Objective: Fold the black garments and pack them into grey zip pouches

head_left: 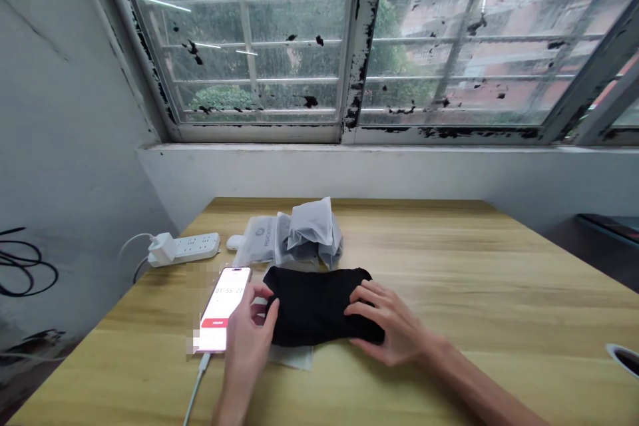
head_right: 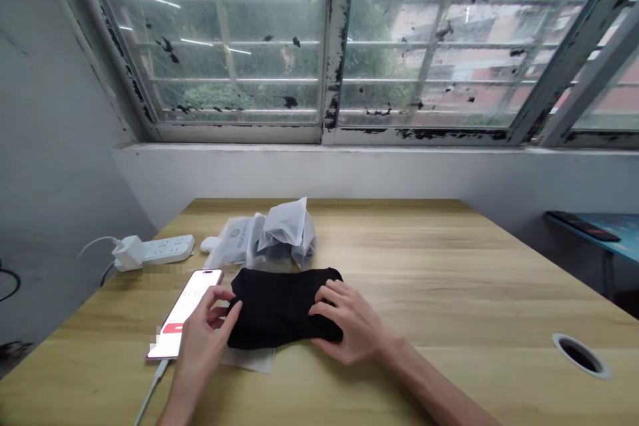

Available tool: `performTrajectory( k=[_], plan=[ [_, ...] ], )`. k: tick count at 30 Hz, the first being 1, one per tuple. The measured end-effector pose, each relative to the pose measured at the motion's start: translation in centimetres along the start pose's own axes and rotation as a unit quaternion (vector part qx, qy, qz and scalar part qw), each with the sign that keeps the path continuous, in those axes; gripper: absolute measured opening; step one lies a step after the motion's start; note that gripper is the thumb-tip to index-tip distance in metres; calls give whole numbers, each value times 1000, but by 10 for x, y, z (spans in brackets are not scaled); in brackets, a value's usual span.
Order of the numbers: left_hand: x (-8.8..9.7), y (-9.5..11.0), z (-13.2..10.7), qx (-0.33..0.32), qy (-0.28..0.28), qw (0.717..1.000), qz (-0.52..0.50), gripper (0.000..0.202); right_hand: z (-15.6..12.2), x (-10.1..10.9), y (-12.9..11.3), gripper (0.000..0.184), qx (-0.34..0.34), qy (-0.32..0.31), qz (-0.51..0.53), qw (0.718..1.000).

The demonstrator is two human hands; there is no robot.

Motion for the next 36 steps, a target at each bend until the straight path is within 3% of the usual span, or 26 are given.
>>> performTrajectory(
  k=[2,8,12,16,19,22,25,27,32,36],
  plan=[
    [-3,5,-3,-25,5,1000,-18,15,2,3,-2,12,10,20,0,1000],
    [-2,34,-7,-113,62,989,-67,24,5,25,3,14,-8,128,12,992],
    [-3,43,-5,-113,73,982,-130,26,14,31,0,12,-27,162,21,986],
    [-2,31,-8,-73,111,973,-187,30,32,5,-11,7,-10,49,73,996],
    [-4,18,-11,-37,131,965,-224,35,33,-11,-5,18,-33,-30,157,987],
    [-5,13,-14,-7,147,956,-254,43,26,-11,15,32,-102,-4,281,954],
    [-12,18,-12,17,135,951,-277,46,8,-9,44,40,-222,97,391,888],
    [-20,23,-11,22,118,953,-279,45,-1,-16,56,42,-280,129,427,850],
    [-45,30,-12,21,103,956,-274,40,-4,-32,62,61,-320,105,493,802],
    [-77,39,-15,13,36,962,-270,35,-3,-35,64,67,-330,93,549,762]
  ],
)
Point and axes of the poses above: each hand's wrist, its own z-axis towards the middle knuckle, its own x-axis out of the back of the hand, y = z × x, the point moved 8 cm from there along z, towards the middle knuckle, and after that the axes turned 9 degrees about -y, right-handed, at the moved point
